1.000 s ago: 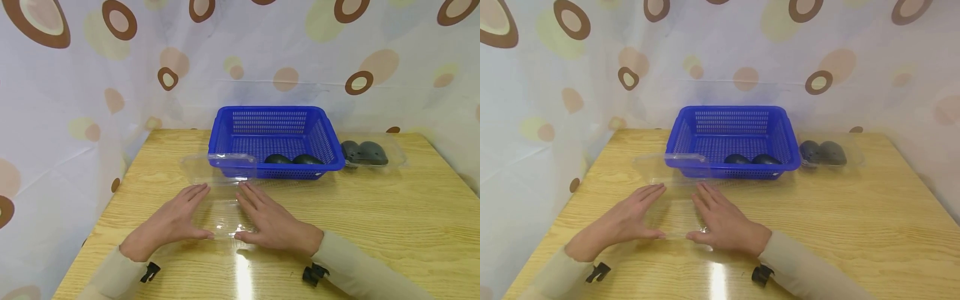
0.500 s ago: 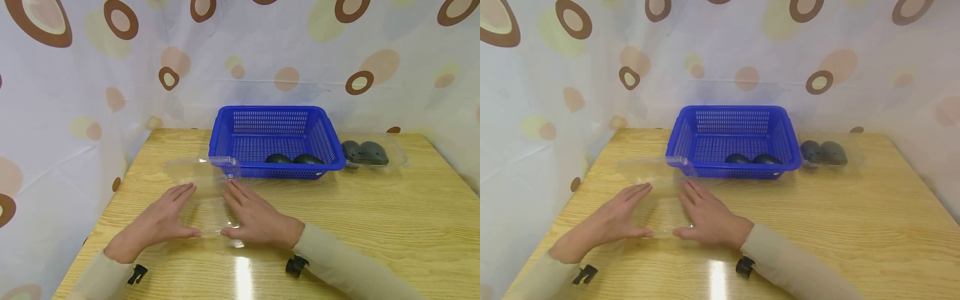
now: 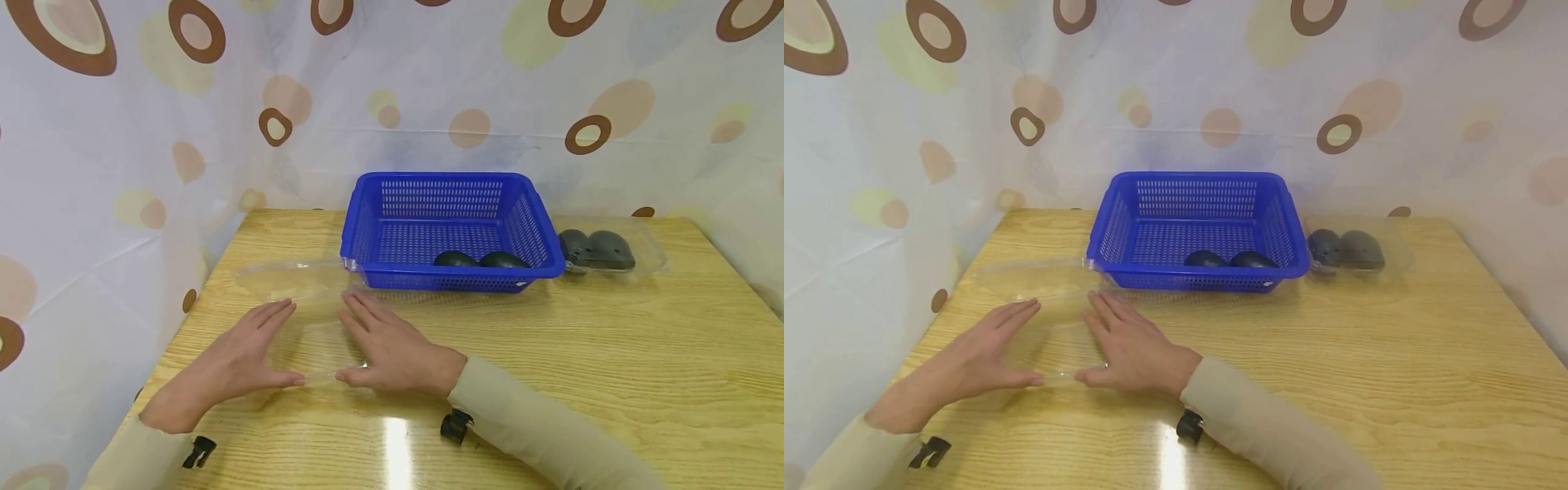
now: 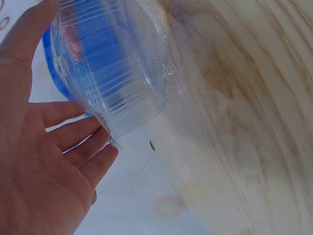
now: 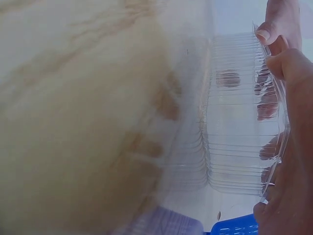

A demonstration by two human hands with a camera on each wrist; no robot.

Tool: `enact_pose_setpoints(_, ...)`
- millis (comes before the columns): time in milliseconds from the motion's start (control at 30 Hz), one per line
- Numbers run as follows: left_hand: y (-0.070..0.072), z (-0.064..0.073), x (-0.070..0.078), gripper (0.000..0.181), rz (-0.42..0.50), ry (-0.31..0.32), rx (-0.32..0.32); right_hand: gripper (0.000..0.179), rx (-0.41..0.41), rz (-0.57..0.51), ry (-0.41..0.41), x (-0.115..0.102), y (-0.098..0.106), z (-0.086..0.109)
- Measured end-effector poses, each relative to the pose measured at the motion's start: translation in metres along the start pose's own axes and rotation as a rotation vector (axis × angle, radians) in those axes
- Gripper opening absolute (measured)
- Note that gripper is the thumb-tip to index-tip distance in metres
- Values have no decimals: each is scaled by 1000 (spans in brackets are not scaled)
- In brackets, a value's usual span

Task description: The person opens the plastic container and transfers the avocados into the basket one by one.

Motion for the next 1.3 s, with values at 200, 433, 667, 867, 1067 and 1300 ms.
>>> enact_pose_setpoints(200, 3, 6, -9, 109, -11, 5, 28, 92, -19, 6, 21, -3, -2, -14)
enact_pose_setpoints(433, 5, 9, -16, 109, -8, 47, 22, 91, -66, -22, 26, -3, -2, -28)
enact_pose_setpoints(667, 8, 9, -22, 110, -5, 85, 12, 94, -80, -11, 41, 1, -4, -42)
enact_pose_setpoints(867, 8, 7, -24, 109, -3, 91, 25, 94, -66, -17, 47, 5, -4, -47)
enact_pose_setpoints(1067, 9, 6, -24, 108, -6, 81, 19, 97, -57, -48, 39, 7, -3, -47)
enact_pose_setpoints(1300, 9, 9, -25, 103, -1, 85, 25, 95, -51, -73, 50, 10, 1, -46)
Point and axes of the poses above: each hand's wrist, its own z-axis away from the middle knuckle, its own y-axis out of the back of the hand, x = y × z, the point moved 3 cm from there along -z, towards the middle knuckle, and after that the axes turned 1 degree about x, right-handed, at the moved point
